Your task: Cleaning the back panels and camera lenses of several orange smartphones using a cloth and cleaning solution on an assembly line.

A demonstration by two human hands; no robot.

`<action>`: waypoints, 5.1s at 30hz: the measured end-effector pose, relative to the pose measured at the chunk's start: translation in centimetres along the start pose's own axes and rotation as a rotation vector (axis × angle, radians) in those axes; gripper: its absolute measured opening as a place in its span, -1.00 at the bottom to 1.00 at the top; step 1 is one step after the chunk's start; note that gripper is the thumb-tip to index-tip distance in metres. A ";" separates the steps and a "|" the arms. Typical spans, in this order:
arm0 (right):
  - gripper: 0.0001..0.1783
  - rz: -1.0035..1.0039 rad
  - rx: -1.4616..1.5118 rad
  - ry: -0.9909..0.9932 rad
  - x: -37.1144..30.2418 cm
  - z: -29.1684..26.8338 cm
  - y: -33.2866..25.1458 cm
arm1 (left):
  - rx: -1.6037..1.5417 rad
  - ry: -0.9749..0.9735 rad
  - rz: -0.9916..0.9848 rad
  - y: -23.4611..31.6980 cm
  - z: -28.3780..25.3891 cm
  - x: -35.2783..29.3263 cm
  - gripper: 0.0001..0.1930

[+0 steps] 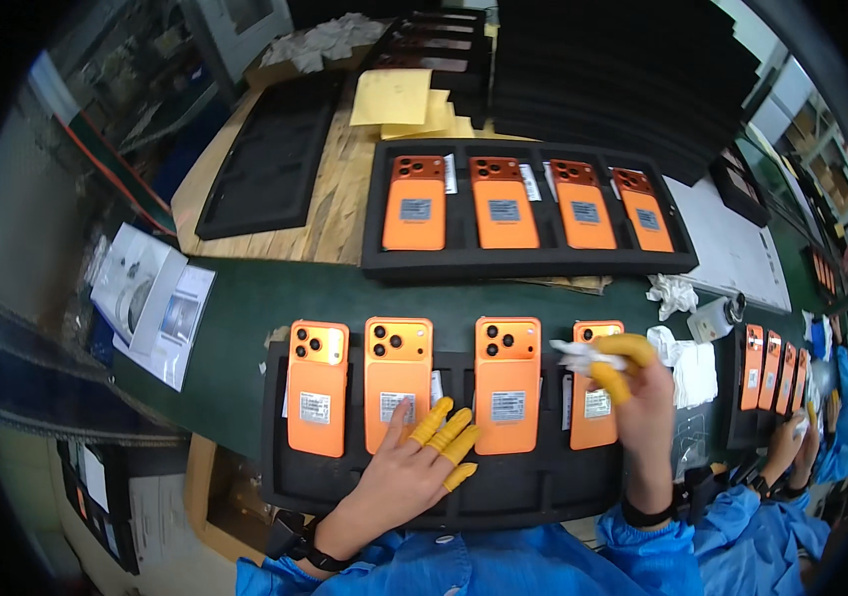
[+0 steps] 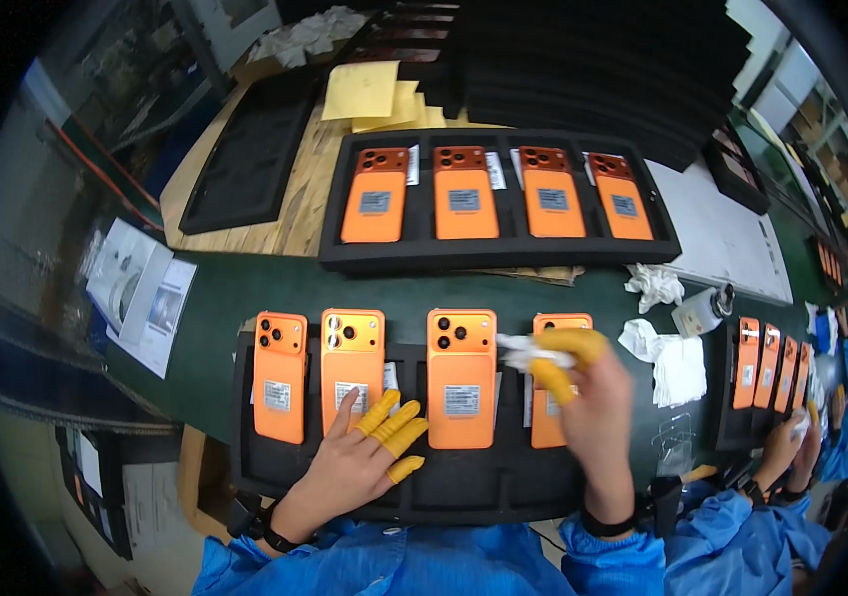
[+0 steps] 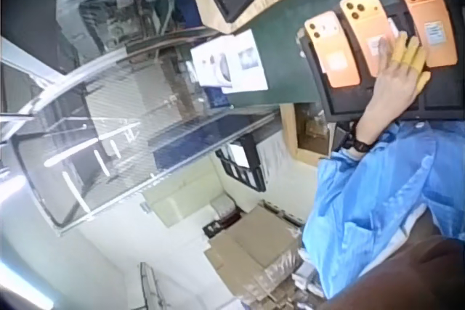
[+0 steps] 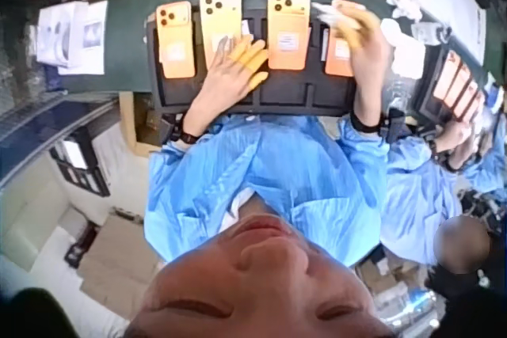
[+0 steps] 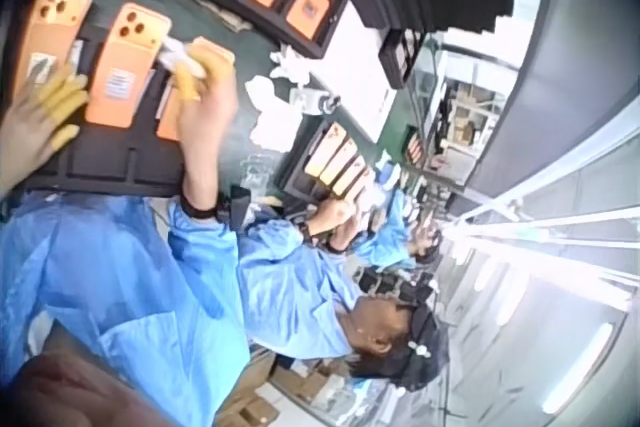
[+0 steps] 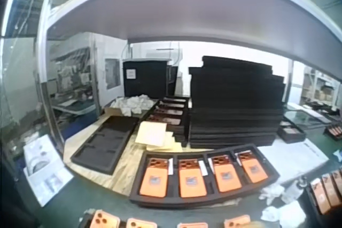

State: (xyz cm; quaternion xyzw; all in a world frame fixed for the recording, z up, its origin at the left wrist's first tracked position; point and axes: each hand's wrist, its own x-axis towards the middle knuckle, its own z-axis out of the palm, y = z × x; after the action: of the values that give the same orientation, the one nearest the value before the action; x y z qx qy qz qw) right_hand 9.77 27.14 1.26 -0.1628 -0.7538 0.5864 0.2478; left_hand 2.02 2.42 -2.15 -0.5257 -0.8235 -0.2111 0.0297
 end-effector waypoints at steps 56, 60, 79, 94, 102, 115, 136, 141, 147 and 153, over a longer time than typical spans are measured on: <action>-0.71 -0.766 -0.547 -0.349 2.4 17.2 4.3 | -0.012 0.011 -0.269 -3.2 0.9 -3.6 -0.55; -0.59 -0.629 -0.748 -0.411 4.1 19.3 2.5 | 0.007 0.133 -0.222 -3.3 1.2 -3.9 -0.64; -0.82 -0.552 -0.717 -0.258 5.2 18.3 2.6 | -0.033 0.014 -0.201 -3.5 0.5 -4.1 -0.52; -0.79 -0.537 -0.661 -0.223 3.8 17.0 2.9 | -0.089 -0.015 -0.244 -3.6 0.1 -3.9 -0.54; -0.76 -0.529 -0.620 -0.328 2.5 18.7 3.2 | -0.036 0.061 -0.204 -4.0 0.6 -3.6 -0.67; -0.62 -0.486 -0.688 -0.350 3.6 14.3 2.5 | -0.091 0.077 -0.227 -3.6 1.4 -3.9 -0.50; -0.74 -0.427 -0.652 -0.298 3.7 18.5 -2.9 | -0.086 0.211 -0.302 -4.5 -2.0 -5.0 -0.49; -0.70 -0.659 -0.689 -0.505 2.7 24.8 0.6 | -0.048 0.071 -0.410 -7.8 -1.5 -8.1 -0.67; -0.78 -0.602 -0.645 -0.435 3.8 24.5 0.4 | -0.071 0.175 -0.430 -7.9 -2.0 -8.7 -0.78; -0.68 -0.687 -0.719 -0.527 5.0 26.2 0.4 | -0.089 0.216 -0.418 -8.1 -1.5 -8.3 -0.85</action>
State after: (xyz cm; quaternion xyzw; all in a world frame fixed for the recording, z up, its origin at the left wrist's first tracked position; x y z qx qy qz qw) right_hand -9.17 8.86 -3.16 0.1699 -0.9523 0.1989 0.1569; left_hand -1.66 -8.18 -5.57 -0.3187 -0.8965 -0.3036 0.0500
